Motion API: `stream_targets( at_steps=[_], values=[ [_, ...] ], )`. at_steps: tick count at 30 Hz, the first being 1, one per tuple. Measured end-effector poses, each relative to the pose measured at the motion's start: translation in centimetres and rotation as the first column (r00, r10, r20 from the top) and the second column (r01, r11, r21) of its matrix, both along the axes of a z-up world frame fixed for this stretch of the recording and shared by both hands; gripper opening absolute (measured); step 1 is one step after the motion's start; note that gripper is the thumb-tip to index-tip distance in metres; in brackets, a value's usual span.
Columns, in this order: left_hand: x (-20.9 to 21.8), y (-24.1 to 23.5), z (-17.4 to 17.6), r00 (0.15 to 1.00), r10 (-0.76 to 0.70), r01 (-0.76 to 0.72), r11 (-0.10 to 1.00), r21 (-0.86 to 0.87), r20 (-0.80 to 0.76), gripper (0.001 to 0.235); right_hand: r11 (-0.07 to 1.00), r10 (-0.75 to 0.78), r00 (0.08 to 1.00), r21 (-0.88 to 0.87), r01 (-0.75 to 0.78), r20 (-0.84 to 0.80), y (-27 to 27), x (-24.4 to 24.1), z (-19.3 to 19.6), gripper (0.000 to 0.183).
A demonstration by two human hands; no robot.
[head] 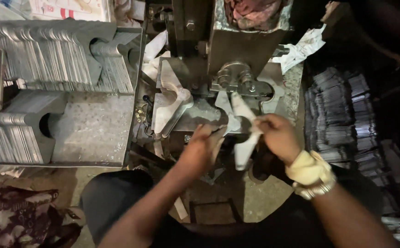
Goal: Placing metal sheets into a stamping or punching machine to form specific shapes.
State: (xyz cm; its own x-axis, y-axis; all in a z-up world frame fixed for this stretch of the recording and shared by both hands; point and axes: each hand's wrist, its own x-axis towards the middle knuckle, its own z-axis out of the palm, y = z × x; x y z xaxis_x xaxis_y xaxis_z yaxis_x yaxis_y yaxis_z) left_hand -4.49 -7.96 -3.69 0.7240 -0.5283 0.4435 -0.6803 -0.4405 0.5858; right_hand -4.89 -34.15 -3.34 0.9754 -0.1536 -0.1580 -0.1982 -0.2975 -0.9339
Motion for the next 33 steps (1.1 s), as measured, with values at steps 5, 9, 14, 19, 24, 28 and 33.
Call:
stream_targets(
  at_steps=[5,9,14,19,24,28,33],
  values=[
    [-0.2,-2.5,-1.8,0.994,0.104,-0.101,0.991,-0.093,0.030,0.037,0.862,-0.073,0.970,-0.475,0.178,0.231,-4.0,0.8,3.5,0.016],
    [-0.5,-2.3,-0.5,0.993,0.110,-0.108,0.992,-0.067,0.041,0.039,0.865,-0.161,0.961,-0.438,0.246,0.223,-7.3,6.5,0.2,0.016],
    [0.0,-2.4,-0.6,0.995,0.101,-0.100,0.994,-0.033,0.023,0.042,0.724,-0.105,0.920,-0.606,0.331,0.377,-6.5,9.2,-0.7,0.016],
    [0.0,-2.1,-1.2,0.990,0.083,-0.090,0.994,0.057,0.112,0.044,0.555,-0.025,0.835,-0.687,0.469,0.550,-5.4,7.8,-0.9,0.021],
    [-0.1,-1.8,0.2,0.988,0.106,-0.110,0.994,0.029,0.110,0.041,0.758,0.116,0.830,-0.589,0.281,0.546,0.2,2.7,2.1,0.023],
    [-0.2,-1.4,0.9,0.987,0.076,-0.072,0.997,-0.034,0.142,0.037,0.844,0.365,0.806,-0.530,-0.076,0.466,4.8,-0.5,3.4,0.039],
    [-0.4,-1.1,0.5,0.975,0.070,-0.065,0.997,-0.027,0.212,0.032,0.680,0.547,0.765,-0.713,-0.169,0.340,6.1,-0.8,3.2,0.052]
  ],
)
